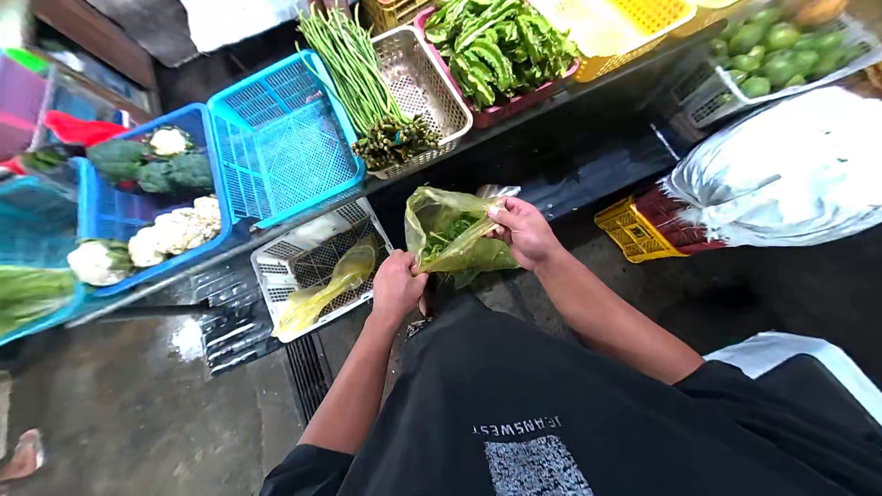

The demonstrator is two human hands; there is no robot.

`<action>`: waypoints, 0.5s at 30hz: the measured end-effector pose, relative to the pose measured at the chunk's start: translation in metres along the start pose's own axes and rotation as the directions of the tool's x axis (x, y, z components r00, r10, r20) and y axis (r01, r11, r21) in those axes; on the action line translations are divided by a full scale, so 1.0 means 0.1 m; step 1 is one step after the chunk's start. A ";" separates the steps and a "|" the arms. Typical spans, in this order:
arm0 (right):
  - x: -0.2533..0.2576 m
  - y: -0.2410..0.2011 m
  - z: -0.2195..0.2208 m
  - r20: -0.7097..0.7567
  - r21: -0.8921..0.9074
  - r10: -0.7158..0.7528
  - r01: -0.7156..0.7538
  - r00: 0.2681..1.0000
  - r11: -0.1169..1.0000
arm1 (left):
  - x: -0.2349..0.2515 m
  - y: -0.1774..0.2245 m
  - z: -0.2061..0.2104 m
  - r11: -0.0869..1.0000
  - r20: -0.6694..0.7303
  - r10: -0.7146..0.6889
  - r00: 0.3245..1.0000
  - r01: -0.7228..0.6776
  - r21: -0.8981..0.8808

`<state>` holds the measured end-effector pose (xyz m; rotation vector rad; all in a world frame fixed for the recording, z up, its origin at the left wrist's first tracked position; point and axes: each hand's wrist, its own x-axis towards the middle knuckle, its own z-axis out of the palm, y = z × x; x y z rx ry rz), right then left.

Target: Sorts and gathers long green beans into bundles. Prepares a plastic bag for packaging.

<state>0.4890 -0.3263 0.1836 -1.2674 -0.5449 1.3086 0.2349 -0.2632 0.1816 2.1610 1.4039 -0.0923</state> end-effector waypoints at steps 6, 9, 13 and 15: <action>-0.12 -0.22 0.14 0.072 -0.018 -0.023 0.024 0.997 1.000 | -0.28 -0.14 -0.02 0.935 -0.135 0.165 0.977 -0.199 -0.295; -0.20 -0.33 0.40 0.175 0.018 -0.069 0.067 0.982 0.998 | -0.41 -0.43 -0.06 0.732 -0.234 0.008 0.972 -0.165 -0.661; -0.27 -0.45 0.87 0.341 0.069 -0.098 0.079 0.935 0.994 | -0.41 -1.12 0.34 0.698 -0.066 -0.130 0.989 0.044 -0.715; -0.28 -0.40 1.17 0.490 0.029 -0.105 0.104 0.866 0.994 | -0.36 -1.37 0.65 0.606 -0.023 -0.186 0.982 0.097 -0.789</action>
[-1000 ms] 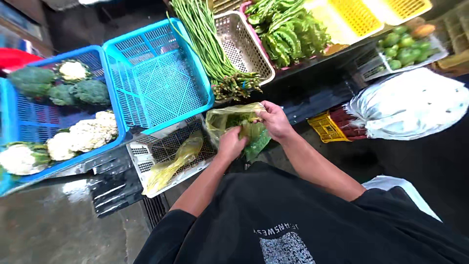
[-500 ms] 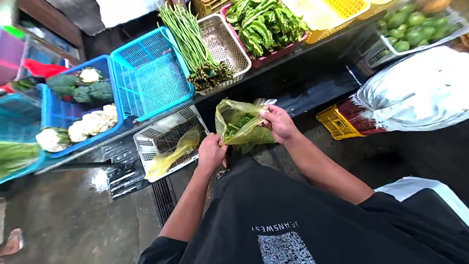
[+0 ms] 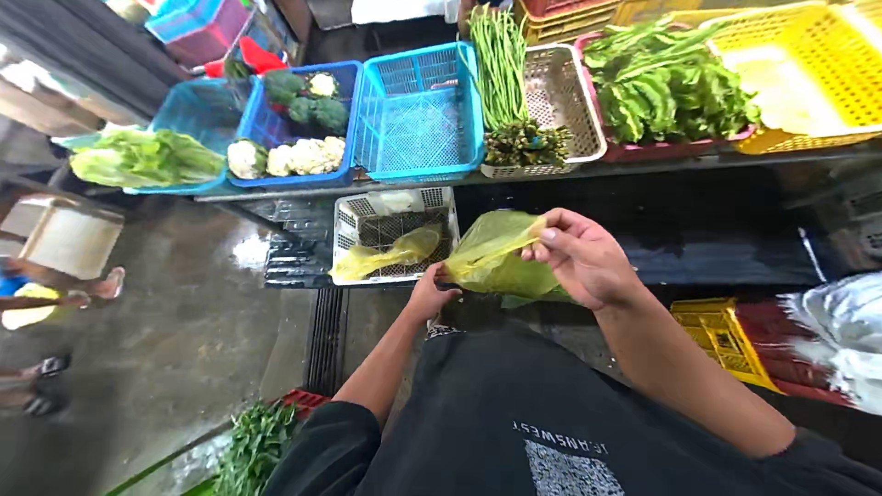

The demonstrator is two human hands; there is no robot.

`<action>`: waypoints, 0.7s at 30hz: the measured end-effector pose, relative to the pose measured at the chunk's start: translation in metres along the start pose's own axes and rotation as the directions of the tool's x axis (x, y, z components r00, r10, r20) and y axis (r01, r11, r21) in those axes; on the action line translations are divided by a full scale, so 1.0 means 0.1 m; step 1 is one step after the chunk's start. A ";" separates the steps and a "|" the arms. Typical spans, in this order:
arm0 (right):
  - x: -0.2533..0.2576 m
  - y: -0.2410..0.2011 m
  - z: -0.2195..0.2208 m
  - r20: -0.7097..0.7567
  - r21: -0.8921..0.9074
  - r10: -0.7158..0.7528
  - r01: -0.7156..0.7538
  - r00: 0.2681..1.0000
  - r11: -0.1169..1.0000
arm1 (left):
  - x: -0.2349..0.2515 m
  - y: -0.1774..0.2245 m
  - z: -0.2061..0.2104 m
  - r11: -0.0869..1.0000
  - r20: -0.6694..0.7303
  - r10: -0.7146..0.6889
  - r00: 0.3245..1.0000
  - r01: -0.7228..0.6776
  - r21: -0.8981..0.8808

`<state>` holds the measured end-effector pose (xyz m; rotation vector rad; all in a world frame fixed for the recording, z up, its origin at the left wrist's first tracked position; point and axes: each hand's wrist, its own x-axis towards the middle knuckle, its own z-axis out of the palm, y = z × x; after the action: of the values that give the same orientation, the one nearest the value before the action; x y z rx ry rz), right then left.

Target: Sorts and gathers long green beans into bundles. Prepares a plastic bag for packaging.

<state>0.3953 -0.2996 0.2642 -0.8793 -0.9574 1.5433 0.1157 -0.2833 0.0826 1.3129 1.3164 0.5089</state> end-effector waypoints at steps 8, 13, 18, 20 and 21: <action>0.64 0.25 0.72 0.067 -0.055 -0.010 0.013 0.998 0.998 | -0.03 -0.23 -0.82 0.856 -0.404 -0.070 0.912 -0.153 -0.494; 0.91 -0.01 1.42 0.211 0.126 -0.039 0.012 0.977 0.992 | 0.30 -0.99 -1.76 0.653 -0.339 -0.362 0.868 -0.024 -0.757; 1.47 0.11 1.53 0.217 -0.303 -0.194 0.255 0.957 0.918 | 0.15 -0.59 -1.85 0.452 -0.132 -0.110 0.985 -0.069 -0.889; 1.48 0.92 1.18 0.047 -0.524 0.082 -0.046 0.995 0.851 | -0.08 0.01 -1.98 0.449 -0.052 -0.376 0.925 0.132 -0.884; 1.40 1.36 1.07 0.016 -0.537 0.287 -0.234 0.958 0.810 | -0.17 0.30 -2.04 0.421 -0.011 -0.521 0.854 0.245 -0.874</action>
<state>0.2226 -0.1900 0.1767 -1.3858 -1.4229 1.5818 -0.0581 -0.2094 0.1679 0.0605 1.2620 0.8871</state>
